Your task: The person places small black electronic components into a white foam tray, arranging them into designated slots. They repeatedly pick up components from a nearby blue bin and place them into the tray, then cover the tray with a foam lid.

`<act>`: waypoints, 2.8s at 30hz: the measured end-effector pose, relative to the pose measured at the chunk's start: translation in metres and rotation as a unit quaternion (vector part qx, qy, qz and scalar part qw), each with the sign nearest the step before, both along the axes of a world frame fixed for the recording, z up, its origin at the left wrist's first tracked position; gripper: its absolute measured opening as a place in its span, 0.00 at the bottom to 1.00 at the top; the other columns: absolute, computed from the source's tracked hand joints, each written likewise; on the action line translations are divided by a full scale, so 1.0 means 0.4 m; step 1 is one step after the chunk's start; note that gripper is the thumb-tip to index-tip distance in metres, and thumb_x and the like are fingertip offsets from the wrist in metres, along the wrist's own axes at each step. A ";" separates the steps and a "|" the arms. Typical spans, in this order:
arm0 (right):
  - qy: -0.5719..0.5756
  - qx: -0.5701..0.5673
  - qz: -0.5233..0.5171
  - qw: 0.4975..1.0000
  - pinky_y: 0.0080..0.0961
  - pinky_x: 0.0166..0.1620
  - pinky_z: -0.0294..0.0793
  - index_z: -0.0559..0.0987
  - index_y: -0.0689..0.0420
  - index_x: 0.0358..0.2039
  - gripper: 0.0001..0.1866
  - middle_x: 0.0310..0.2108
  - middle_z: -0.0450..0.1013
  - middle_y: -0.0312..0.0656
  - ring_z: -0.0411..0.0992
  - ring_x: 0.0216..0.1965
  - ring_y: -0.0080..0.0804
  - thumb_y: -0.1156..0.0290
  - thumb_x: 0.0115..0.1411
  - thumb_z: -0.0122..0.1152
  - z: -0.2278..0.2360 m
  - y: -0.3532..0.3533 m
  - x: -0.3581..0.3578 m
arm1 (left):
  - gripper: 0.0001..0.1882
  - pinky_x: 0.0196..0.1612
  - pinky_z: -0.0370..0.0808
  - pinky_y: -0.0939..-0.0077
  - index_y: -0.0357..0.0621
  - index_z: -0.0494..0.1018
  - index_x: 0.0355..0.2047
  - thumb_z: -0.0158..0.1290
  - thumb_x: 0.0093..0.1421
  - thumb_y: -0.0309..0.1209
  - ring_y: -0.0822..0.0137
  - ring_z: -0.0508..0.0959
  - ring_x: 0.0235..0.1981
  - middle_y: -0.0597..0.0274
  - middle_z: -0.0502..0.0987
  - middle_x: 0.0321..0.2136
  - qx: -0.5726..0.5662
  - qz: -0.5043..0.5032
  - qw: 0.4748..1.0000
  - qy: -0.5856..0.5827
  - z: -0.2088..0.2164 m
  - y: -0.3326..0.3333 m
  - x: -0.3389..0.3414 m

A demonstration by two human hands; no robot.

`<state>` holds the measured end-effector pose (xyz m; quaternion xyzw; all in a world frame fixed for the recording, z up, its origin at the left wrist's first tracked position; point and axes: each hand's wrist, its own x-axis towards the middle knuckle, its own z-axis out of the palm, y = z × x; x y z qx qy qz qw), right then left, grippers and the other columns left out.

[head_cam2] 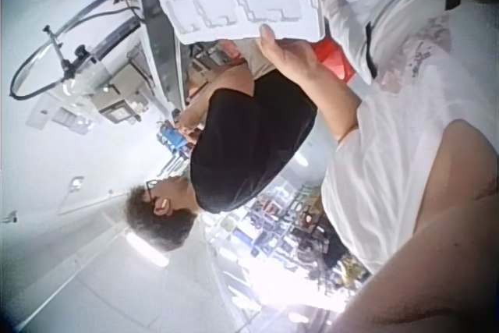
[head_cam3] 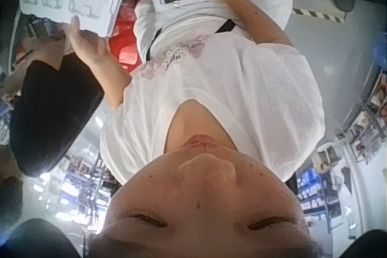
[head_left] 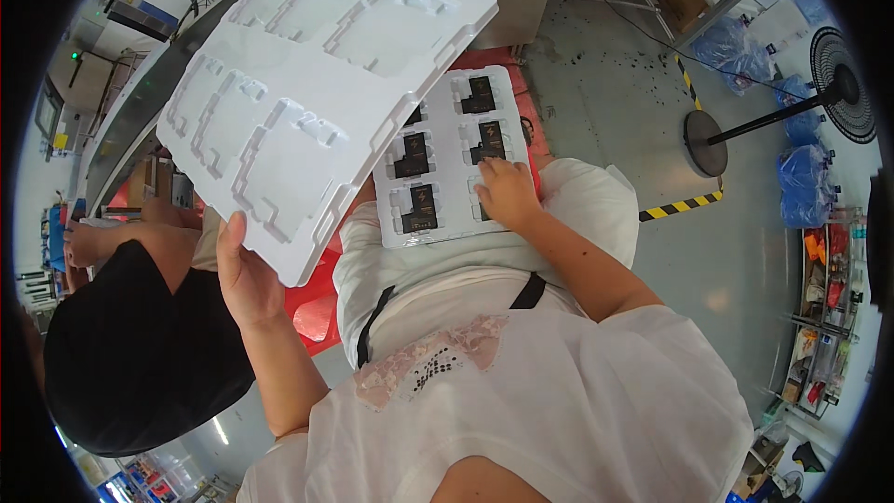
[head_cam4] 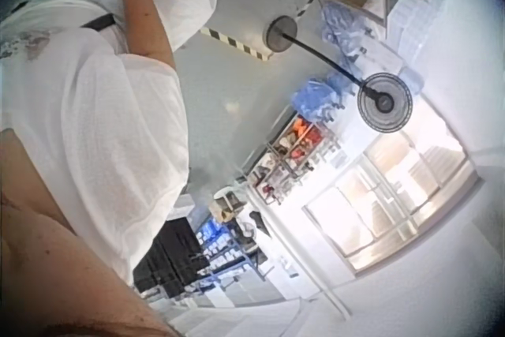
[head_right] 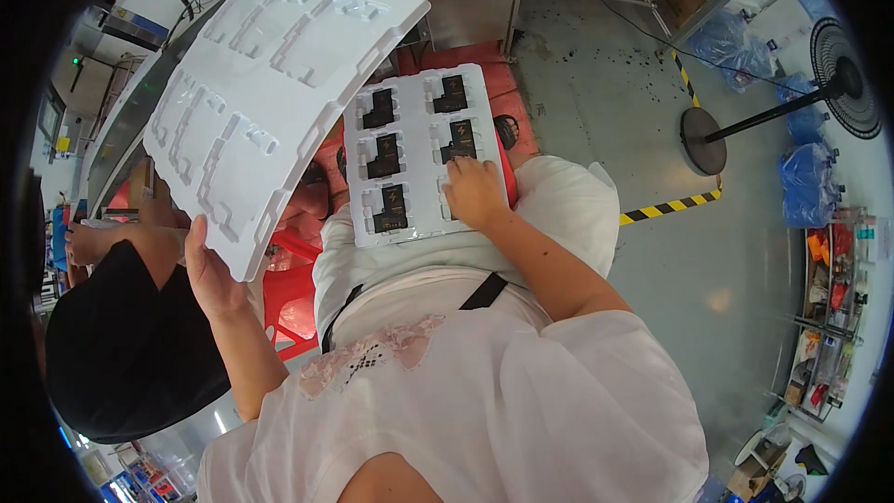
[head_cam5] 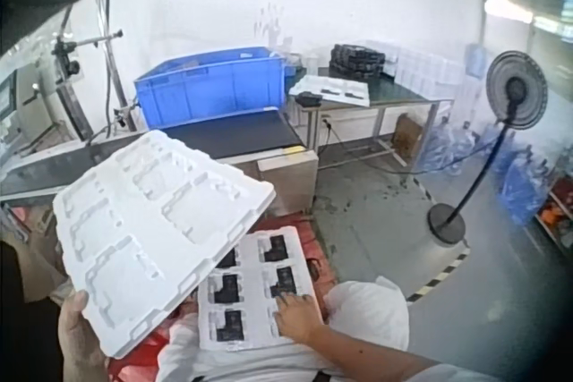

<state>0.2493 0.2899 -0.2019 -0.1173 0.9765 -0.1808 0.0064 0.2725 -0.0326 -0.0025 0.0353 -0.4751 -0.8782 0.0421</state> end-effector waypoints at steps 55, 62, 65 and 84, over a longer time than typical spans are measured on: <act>-0.184 -0.086 -0.355 0.912 0.45 0.45 0.69 0.72 0.68 0.41 0.42 0.36 0.73 0.63 0.72 0.42 0.57 0.34 0.58 0.34 -0.045 0.095 0.058 | 0.40 0.44 0.69 0.57 0.28 0.74 0.33 0.39 0.57 0.62 0.40 0.75 0.37 0.32 0.75 0.32 -0.586 -0.087 0.783 -0.187 -0.604 0.113 -0.032; -0.197 -0.113 -0.376 0.898 0.44 0.47 0.68 0.72 0.67 0.42 0.42 0.39 0.72 0.63 0.71 0.44 0.57 0.33 0.58 0.36 -0.066 0.106 0.052 | 0.37 0.39 0.69 0.57 0.29 0.73 0.29 0.41 0.59 0.59 0.41 0.75 0.33 0.34 0.75 0.30 -0.593 -0.067 0.781 -0.185 -0.595 0.127 -0.035; -0.145 -0.211 -0.352 0.900 0.42 0.46 0.68 0.72 0.66 0.41 0.39 0.37 0.73 0.62 0.71 0.42 0.56 0.36 0.59 0.39 -0.061 0.118 0.070 | 0.31 0.36 0.68 0.57 0.31 0.73 0.28 0.43 0.61 0.54 0.43 0.74 0.30 0.37 0.75 0.28 -0.556 -0.019 0.816 -0.155 -0.572 0.132 -0.010; -0.152 -0.041 -0.218 0.963 0.50 0.38 0.69 0.68 0.67 0.36 0.27 0.29 0.73 0.64 0.72 0.33 0.62 0.50 0.61 0.46 -0.006 0.100 0.096 | 0.17 0.34 0.68 0.56 0.33 0.73 0.25 0.49 0.58 0.38 0.45 0.73 0.29 0.44 0.73 0.26 -0.656 -0.035 0.751 -0.058 -0.533 0.108 0.056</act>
